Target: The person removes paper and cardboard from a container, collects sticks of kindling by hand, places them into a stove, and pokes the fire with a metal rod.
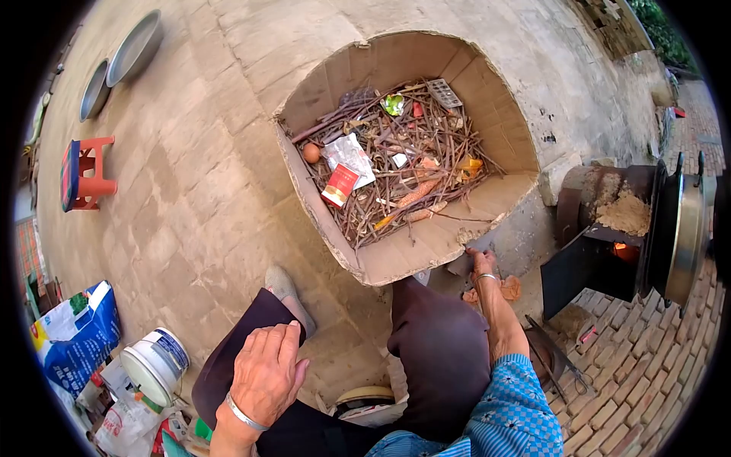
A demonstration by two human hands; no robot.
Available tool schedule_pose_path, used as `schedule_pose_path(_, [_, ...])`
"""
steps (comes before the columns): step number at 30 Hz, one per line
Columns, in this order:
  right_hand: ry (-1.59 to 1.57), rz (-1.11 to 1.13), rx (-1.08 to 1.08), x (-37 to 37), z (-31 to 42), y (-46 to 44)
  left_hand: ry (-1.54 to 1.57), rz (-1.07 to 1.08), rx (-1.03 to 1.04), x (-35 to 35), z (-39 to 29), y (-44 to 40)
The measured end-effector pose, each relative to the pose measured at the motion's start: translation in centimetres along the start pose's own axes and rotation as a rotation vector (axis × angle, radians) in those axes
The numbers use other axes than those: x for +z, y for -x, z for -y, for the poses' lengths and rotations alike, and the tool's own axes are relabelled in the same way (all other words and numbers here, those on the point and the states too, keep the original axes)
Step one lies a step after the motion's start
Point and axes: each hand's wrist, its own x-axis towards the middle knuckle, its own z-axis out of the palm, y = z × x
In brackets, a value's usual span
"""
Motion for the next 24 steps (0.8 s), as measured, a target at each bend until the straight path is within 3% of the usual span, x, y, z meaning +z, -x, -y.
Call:
schedule_pose_path(1, [0.002, -0.001, 0.004, -0.1, -0.2, -0.1, 0.000, 0.004, 0.000, 0.0, 0.0, -0.1])
schedule_pose_path(3, [0.662, 0.052, -0.344, -0.9, 0.3, -0.1, 0.011, 0.009, 0.015, 0.1, -0.2, -0.4])
schedule_pose_path(4, [0.661, 0.050, -0.344, -1.7, 2.7, 2.0, 0.011, 0.008, 0.017, 0.0, -0.2, -0.6])
schedule_pose_path(6, [1.115, 0.318, -0.526, -3.9, 11.2, 10.4, 0.001, 0.030, 0.039, 0.0, -0.3, -0.9])
schedule_pose_path(8, [1.190, 0.592, -0.568, -5.1, 18.1, 16.7, -0.002, 0.031, 0.042, 0.2, -0.4, -0.9])
schedule_pose_path(11, [0.921, 0.540, -0.730, -4.3, 25.9, 22.2, -0.003, 0.035, 0.050, 0.3, -0.5, -1.0])
schedule_pose_path(15, [0.814, 0.393, -1.041, 1.9, 29.9, 15.2, 0.003, 0.037, 0.047, 0.1, -0.4, -1.0])
schedule_pose_path(18, [0.929, 0.341, -1.017, 7.7, 29.8, 5.7, 0.004, 0.030, 0.041, 0.0, -0.1, -1.0])
schedule_pose_path(19, [0.977, 0.353, -0.893, 9.5, 29.8, 3.2, 0.006, 0.028, 0.034, 0.1, 0.0, -1.1])
schedule_pose_path(20, [1.023, 0.362, -0.764, 10.6, 29.6, 1.5, 0.013, 0.035, 0.037, 0.1, 0.1, -1.2])
schedule_pose_path(24, [1.143, 0.250, -0.615, 13.9, 28.3, -0.4, 0.019, 0.083, 0.058, 0.1, -0.2, -1.8])
